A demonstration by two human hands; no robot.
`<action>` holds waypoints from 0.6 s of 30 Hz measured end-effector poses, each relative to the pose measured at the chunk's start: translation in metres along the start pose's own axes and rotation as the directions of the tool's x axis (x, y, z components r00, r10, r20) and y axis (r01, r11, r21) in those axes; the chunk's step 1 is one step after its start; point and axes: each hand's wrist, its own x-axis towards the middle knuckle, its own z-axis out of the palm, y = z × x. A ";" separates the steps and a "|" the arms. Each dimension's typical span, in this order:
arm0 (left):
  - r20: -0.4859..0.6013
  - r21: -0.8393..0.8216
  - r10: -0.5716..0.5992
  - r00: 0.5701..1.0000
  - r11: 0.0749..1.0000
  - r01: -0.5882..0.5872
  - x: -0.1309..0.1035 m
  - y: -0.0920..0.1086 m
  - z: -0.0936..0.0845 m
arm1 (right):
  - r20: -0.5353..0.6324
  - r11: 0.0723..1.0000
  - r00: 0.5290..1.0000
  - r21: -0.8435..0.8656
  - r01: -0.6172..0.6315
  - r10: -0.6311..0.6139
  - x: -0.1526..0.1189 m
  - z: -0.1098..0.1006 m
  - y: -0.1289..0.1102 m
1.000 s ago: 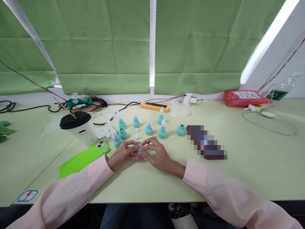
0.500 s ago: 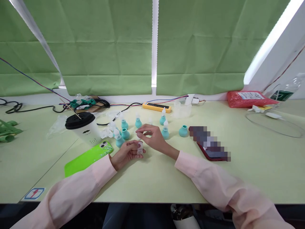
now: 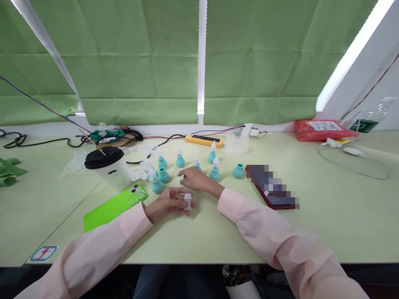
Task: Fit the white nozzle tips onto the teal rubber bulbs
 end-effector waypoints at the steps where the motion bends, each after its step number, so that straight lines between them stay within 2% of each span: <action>1: 0.000 0.002 -0.007 1.000 1.000 0.007 0.000 0.000 0.000 | -0.027 1.000 1.000 -0.010 -0.003 0.003 -0.002 -0.002 -0.001; 3: -0.003 0.008 -0.021 1.000 1.000 0.021 -0.001 0.001 0.002 | -0.081 1.000 0.997 -0.024 -0.014 0.012 -0.007 -0.011 -0.005; 5: -0.010 -0.003 -0.018 1.000 1.000 0.018 -0.001 0.002 0.002 | -0.145 0.999 0.989 -0.047 -0.028 0.021 -0.016 -0.028 -0.008; 6: -0.007 -0.014 -0.013 1.000 1.000 0.012 -0.001 0.002 0.002 | -0.240 0.995 0.971 -0.094 -0.042 0.018 -0.021 -0.040 -0.009; 8: 0.014 -0.040 0.005 1.000 0.999 -0.005 0.000 0.002 0.002 | -0.459 0.964 0.889 -0.239 -0.115 -0.008 -0.036 -0.067 -0.005; 10: 0.042 -0.053 0.017 0.999 0.998 -0.014 0.001 0.001 0.001 | -0.544 0.937 0.839 -0.287 -0.198 0.011 -0.051 -0.092 0.005; 11: 0.054 -0.059 0.021 0.998 0.998 -0.018 0.001 0.001 0.001 | -0.568 0.873 0.823 -0.383 -0.301 0.035 -0.058 -0.101 0.014; 13: 0.065 -0.083 0.025 0.998 0.996 -0.020 0.003 0.000 0.000 | -0.538 0.699 0.829 -0.534 -0.476 0.153 -0.070 -0.111 0.033; 15: 0.073 -0.122 0.021 0.997 0.992 -0.012 0.004 -0.001 -0.001 | -0.466 0.546 0.816 -0.607 -0.577 0.343 -0.078 -0.108 0.054; 17: 0.074 -0.159 0.017 0.997 0.987 -0.005 0.006 -0.002 -0.001 | -0.370 0.483 0.791 -0.640 -0.598 0.488 -0.081 -0.096 0.071; 18: 0.072 -0.173 0.014 0.997 0.985 -0.001 0.006 -0.003 -0.002 | -0.319 0.485 0.786 -0.647 -0.589 0.529 -0.082 -0.089 0.076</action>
